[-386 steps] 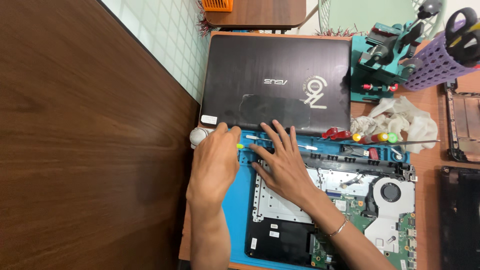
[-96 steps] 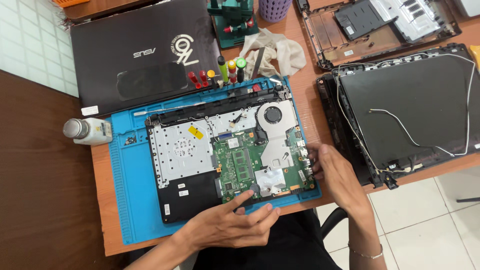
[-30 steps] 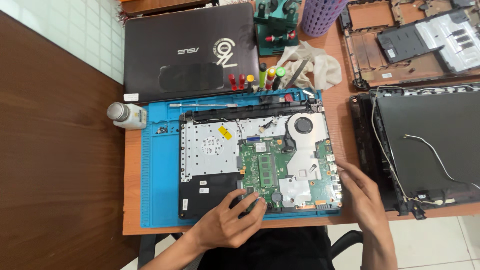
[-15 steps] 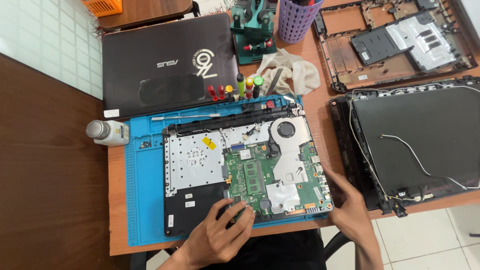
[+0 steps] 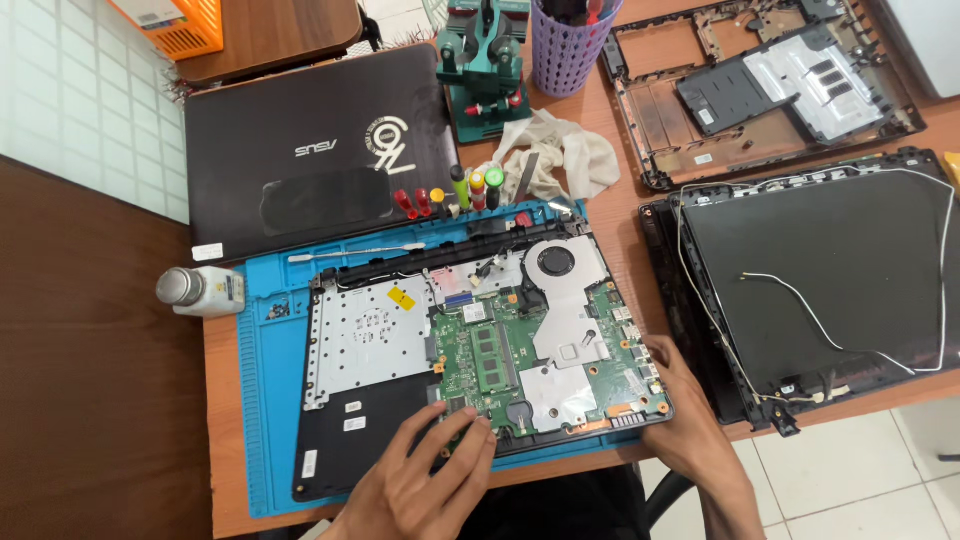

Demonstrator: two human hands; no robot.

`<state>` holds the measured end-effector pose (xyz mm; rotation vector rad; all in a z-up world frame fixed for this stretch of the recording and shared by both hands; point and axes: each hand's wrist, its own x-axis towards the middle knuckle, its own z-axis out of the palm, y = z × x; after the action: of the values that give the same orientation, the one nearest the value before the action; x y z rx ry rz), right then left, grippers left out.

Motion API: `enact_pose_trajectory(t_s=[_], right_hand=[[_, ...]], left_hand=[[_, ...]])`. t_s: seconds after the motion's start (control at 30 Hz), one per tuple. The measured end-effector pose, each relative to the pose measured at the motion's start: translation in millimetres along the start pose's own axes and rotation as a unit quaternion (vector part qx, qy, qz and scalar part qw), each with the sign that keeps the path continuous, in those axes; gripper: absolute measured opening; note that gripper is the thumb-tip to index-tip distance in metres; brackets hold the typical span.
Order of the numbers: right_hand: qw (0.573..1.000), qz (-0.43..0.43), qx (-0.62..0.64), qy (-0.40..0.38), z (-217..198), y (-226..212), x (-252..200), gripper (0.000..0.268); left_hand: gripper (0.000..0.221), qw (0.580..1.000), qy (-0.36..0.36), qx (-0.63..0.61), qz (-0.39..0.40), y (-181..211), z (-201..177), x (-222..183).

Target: The person works on the internal components of a laptop, using a small screwdriver to loosen and tighten screws on the motherboard and around the internal fan while handling various cables and connectors by hand.

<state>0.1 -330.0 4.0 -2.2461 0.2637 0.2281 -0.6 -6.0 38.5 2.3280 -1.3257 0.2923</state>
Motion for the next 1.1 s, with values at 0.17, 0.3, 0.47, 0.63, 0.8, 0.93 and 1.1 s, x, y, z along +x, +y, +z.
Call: enact_pose_trajectory(t_s=[0.17, 0.3, 0.47, 0.63, 0.8, 0.93, 1.1], right_hand=[[0.999, 0.017, 0.032, -0.005, 2, 6, -1, 0.044], [0.99, 0.133, 0.03, -0.044, 7, 14, 2, 0.035], [0.995, 0.09, -0.012, -0.03, 3, -3, 1, 0.052], [0.998, 0.044, -0.023, -0.039, -8, -33, 0, 0.081], [0.999, -0.028, -0.038, -0.021, -10, -42, -3, 0.082], [0.998, 0.03, -0.043, -0.041, -10, -46, -3, 0.086], [0.997, 0.065, -0.03, -0.038, -6, -37, -1, 0.08]], left_hand=[[0.025, 0.999, 0.026, 0.037, -0.002, -3, -37, 25], [0.025, 0.997, 0.044, 0.058, -0.012, -6, -67, 53], [0.025, 0.993, 0.089, 0.079, 0.013, -20, -101, 85], [0.027, 0.993, 0.096, 0.068, -0.009, -33, -119, 100], [0.025, 0.991, 0.114, 0.06, -0.036, -41, -119, 103], [0.023, 0.99, 0.116, 0.064, -0.052, -42, -116, 102], [0.026, 0.99, 0.108, 0.086, -0.002, -34, -114, 93]])
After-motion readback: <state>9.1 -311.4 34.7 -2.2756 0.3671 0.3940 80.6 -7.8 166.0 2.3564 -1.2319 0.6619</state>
